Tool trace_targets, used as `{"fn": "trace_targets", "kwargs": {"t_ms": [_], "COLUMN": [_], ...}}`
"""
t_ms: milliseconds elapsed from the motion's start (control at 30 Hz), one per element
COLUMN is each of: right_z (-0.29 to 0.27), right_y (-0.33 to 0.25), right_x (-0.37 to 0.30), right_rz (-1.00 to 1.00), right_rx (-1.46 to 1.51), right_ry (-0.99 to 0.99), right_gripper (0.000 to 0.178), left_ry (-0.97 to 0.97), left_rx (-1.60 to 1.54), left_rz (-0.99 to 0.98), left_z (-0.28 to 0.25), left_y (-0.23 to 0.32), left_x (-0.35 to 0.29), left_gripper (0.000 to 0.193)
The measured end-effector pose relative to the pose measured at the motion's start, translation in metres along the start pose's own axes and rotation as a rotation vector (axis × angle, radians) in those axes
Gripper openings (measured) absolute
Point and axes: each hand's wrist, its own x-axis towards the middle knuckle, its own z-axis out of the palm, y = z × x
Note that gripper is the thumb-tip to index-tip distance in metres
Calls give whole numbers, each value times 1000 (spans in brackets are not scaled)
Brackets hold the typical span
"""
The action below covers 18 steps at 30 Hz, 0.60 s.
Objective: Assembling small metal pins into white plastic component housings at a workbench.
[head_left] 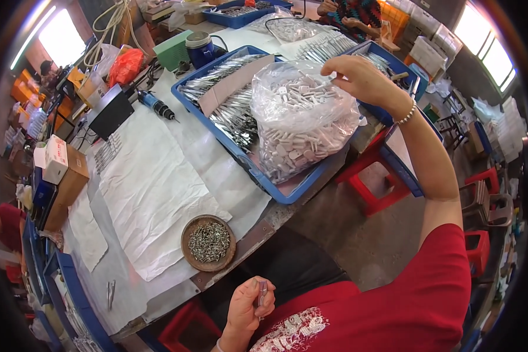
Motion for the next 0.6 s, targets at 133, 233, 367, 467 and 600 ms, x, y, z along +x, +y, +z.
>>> {"fn": "trace_targets", "kwargs": {"t_ms": [133,233,367,467,600], "right_z": [8,8,-11,-24,29], "right_y": [9,10,-17,-83,-167], "right_x": [11,12,2,-21,-77], "right_rz": [-93,-42,-84,170,329], "right_rx": [-149,-162,-227,258,1496], "right_ry": [-197,-278,-92,14,-149], "right_gripper": [19,17,15,25,25], "left_ry": [-11,-27,-23,-6,-31], "left_rx": [2,-7,6,49,49], "left_rz": [2,-2,49,120,148], "left_z": [-2,-4,-3,-2,2], "left_y": [-1,-2,-1,3,5], "left_x": [-1,-3,-9,-13,-10], "left_gripper": [32,32,32,34,35]}}
